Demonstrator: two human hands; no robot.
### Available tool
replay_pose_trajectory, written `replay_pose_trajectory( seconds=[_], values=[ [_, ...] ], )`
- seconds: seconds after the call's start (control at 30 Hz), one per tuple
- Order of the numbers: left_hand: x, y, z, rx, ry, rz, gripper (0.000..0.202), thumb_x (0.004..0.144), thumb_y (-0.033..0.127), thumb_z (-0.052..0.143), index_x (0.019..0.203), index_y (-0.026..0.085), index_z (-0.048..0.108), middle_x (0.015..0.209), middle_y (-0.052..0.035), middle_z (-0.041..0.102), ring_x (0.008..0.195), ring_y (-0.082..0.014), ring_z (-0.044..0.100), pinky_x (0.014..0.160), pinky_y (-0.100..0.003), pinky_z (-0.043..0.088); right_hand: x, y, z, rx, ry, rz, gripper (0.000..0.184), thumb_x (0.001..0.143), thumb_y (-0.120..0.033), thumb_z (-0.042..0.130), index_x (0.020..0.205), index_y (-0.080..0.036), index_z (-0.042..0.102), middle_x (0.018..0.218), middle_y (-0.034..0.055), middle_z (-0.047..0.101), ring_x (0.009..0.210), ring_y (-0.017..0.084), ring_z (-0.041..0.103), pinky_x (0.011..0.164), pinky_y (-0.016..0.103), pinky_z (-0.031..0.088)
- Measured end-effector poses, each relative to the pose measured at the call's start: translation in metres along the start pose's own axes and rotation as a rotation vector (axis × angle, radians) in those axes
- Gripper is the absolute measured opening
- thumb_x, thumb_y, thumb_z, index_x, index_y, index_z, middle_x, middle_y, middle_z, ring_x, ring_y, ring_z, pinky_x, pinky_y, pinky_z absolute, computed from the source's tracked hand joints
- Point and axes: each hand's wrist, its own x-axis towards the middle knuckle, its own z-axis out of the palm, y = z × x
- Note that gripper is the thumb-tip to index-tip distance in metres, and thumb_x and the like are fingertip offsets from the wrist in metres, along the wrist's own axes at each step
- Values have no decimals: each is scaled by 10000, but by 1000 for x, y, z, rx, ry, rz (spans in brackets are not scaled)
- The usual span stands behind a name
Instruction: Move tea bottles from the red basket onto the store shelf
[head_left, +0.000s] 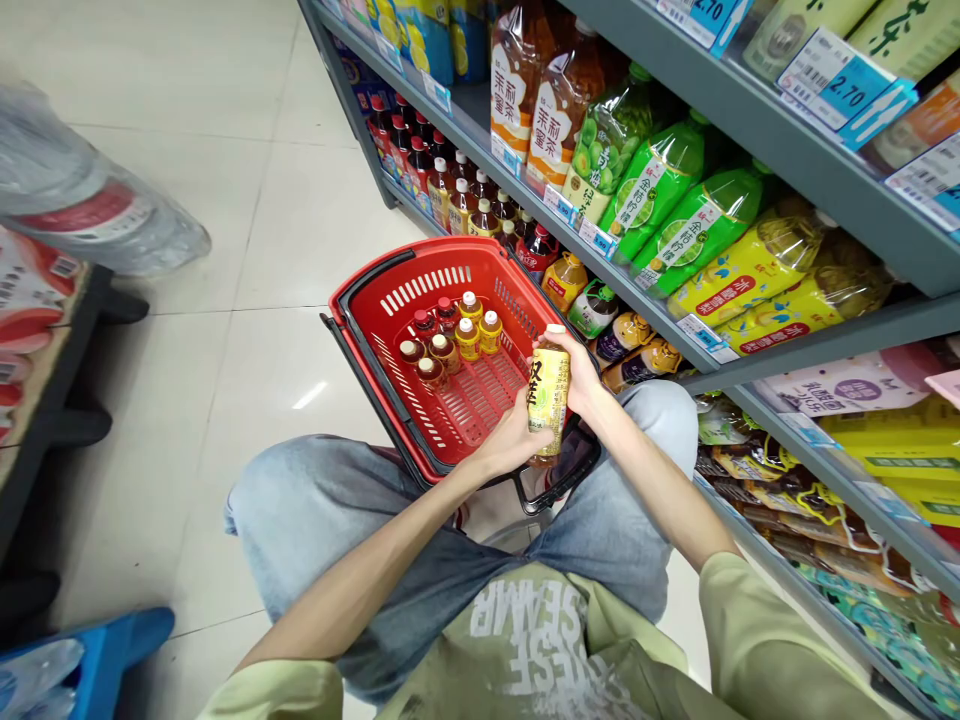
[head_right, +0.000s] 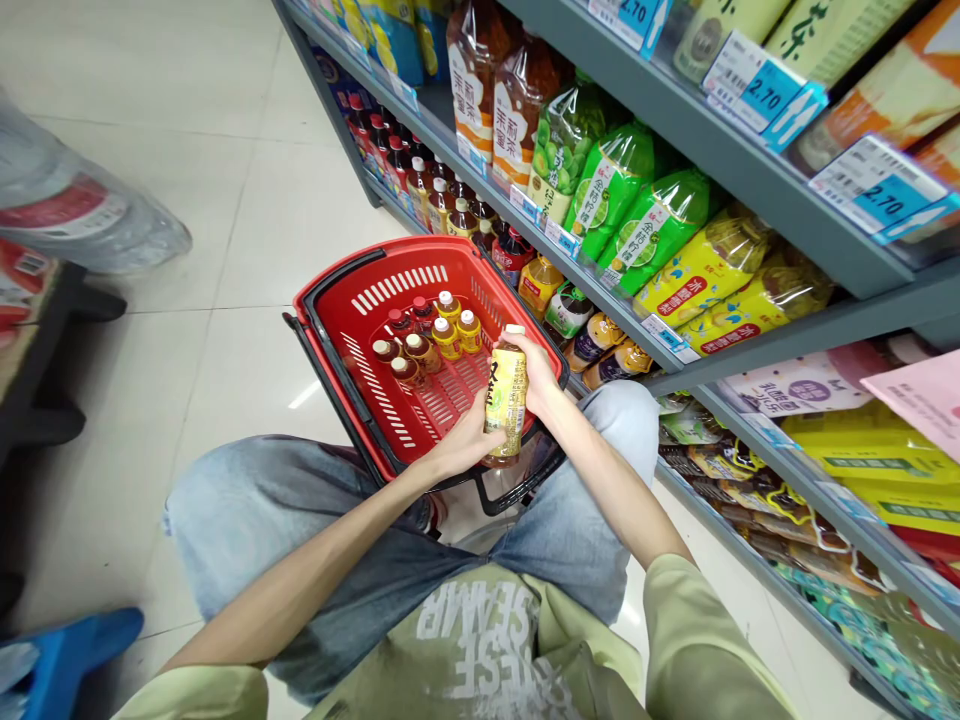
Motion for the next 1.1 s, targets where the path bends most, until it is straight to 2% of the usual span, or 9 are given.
replay_pose_trajectory(
  seconds=[0.07, 0.23, 0.4, 0.53, 0.63, 0.87, 1.1],
  values=[
    [0, 2, 0, -17, 13, -8, 825, 741, 321, 648, 1472, 142, 310, 1152, -137, 680, 985, -319, 692, 879, -451, 547, 0, 1, 0, -5, 6, 16, 202, 697, -314, 769, 775, -190, 630, 667, -17, 674, 542, 129, 628, 519, 239, 532],
    [0, 3, 1, -48, 23, -1, 828, 718, 313, 646, 1460, 118, 335, 1169, -141, 679, 1050, -340, 680, 941, -467, 533, 2, 2, -3, -25, 2, 25, 215, 710, -340, 768, 790, -196, 631, 628, -18, 657, 512, 133, 614, 487, 243, 509],
    [0, -1, 0, -71, 28, 43, 814, 723, 318, 633, 1456, 120, 341, 1224, -146, 661, 1168, -353, 626, 1010, -483, 502, 2, 0, -2, -27, -41, 20, 191, 718, -324, 756, 785, -200, 627, 692, -11, 683, 568, 142, 643, 544, 261, 546],
    [2, -9, -1, -202, -3, 140, 819, 743, 324, 614, 1479, 135, 309, 1408, -166, 545, 1325, -361, 506, 1108, -509, 436, 1, -5, -2, 27, -129, -10, 149, 722, -279, 723, 824, -195, 654, 795, 7, 727, 689, 162, 689, 630, 275, 576],
    [5, -14, 0, -310, -35, 177, 852, 747, 312, 614, 1508, 151, 266, 1494, -168, 459, 1394, -364, 429, 1165, -535, 375, -1, -9, -2, 21, -145, 3, 165, 714, -279, 700, 841, -179, 670, 804, 24, 736, 695, 179, 698, 653, 297, 583],
    [9, -16, 2, -361, -77, 182, 873, 724, 288, 620, 1513, 159, 268, 1524, -159, 411, 1413, -370, 384, 1206, -558, 302, -2, -10, -6, 42, -134, -30, 150, 734, -258, 676, 864, -183, 679, 828, 29, 751, 730, 188, 705, 684, 311, 595],
    [10, -13, 2, -354, -93, 163, 851, 711, 276, 592, 1503, 176, 295, 1474, -132, 466, 1393, -360, 387, 1216, -581, 252, 0, -9, -8, 68, -102, -44, 156, 718, -245, 700, 856, -179, 668, 832, 25, 747, 729, 179, 699, 707, 291, 588]
  ],
)
